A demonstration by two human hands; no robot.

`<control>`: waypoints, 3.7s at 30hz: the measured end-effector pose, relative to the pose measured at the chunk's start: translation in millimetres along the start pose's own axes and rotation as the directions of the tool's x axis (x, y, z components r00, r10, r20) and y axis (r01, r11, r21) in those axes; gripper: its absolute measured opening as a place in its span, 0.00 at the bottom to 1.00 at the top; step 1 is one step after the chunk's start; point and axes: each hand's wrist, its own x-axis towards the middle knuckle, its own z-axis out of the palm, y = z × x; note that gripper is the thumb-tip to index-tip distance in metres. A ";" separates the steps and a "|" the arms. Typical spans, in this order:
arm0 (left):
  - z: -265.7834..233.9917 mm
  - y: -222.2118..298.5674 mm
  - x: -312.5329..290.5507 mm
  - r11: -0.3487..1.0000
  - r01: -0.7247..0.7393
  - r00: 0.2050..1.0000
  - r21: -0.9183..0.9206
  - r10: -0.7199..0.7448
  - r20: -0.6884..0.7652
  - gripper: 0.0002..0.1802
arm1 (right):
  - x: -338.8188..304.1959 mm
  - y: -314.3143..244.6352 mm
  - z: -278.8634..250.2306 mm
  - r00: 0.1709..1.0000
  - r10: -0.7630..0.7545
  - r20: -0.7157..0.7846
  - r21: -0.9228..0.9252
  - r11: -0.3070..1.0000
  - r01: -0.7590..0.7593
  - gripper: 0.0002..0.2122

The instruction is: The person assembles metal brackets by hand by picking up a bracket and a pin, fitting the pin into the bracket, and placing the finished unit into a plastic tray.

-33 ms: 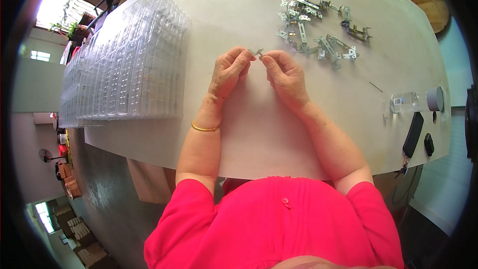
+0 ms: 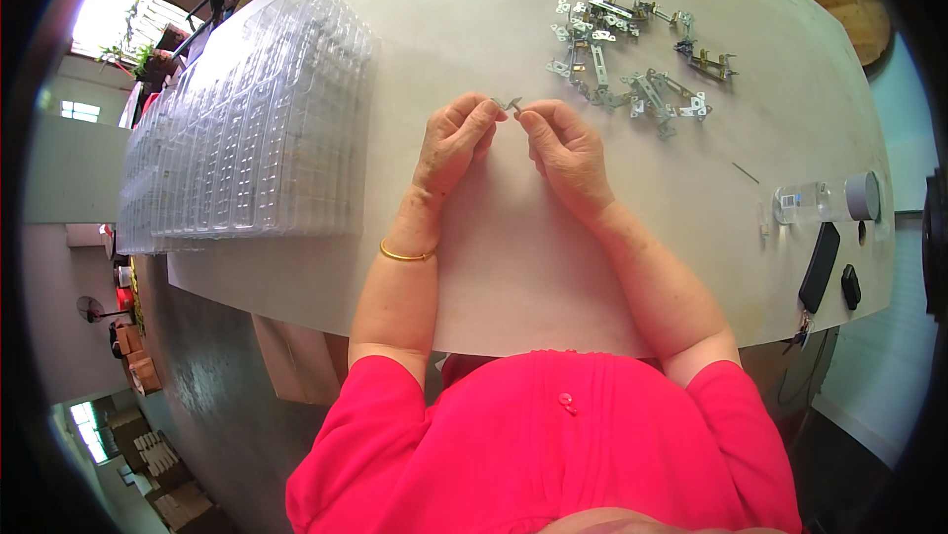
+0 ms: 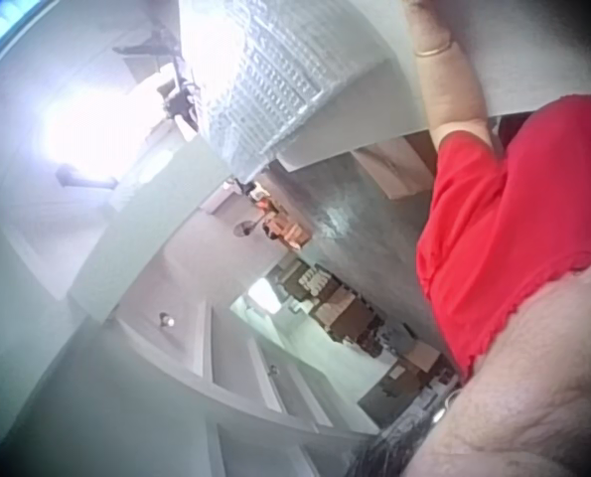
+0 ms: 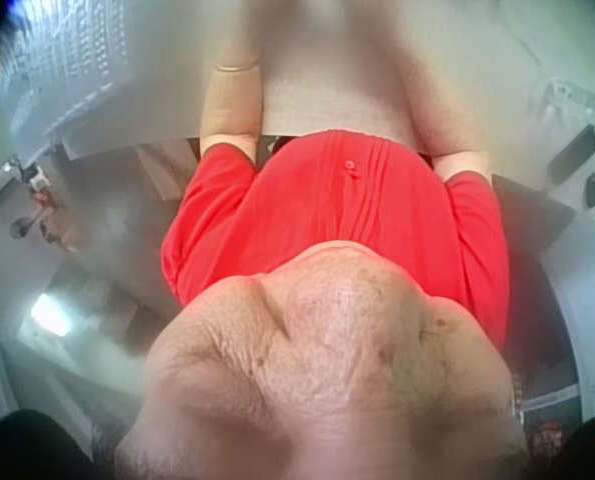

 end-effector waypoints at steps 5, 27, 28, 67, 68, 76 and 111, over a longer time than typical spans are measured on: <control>-1.2 0.7 0.8 1.000 -0.015 1.000 0.008 0.015 0.008 0.15 | -0.8 -1.4 -1.2 0.999 -0.040 -0.002 -0.109 0.993 0.039 0.08; 7.0 3.9 -5.2 0.894 -0.203 0.979 0.399 0.193 0.067 0.10 | 3.8 19.2 -3.6 0.971 -0.232 -0.055 -0.199 0.956 0.217 0.04; 7.1 4.2 -6.7 0.892 -0.211 0.977 0.400 0.203 0.063 0.10 | 3.5 18.8 -4.2 0.956 -0.284 -0.075 -0.243 0.935 0.259 0.04; 5.7 6.5 -4.7 0.995 -0.037 0.999 0.088 0.034 0.039 0.09 | 2.2 2.1 -2.0 0.999 0.048 -0.017 -0.122 0.991 -0.050 0.08; 5.4 3.7 -3.8 0.994 -0.042 0.999 0.097 0.041 0.008 0.09 | 2.0 2.4 -3.1 0.999 0.048 0.015 -0.117 0.992 -0.046 0.08; 5.3 0.3 -4.4 0.992 -0.073 0.990 0.099 0.061 0.127 0.11 | 5.3 -7.4 -11.6 0.988 0.128 0.085 0.018 0.991 -0.130 0.11; 12.4 9.1 -8.2 0.973 -0.132 0.989 0.190 0.115 0.097 0.17 | 13.1 -0.7 -12.2 0.991 -0.073 -0.109 0.159 0.983 0.090 0.06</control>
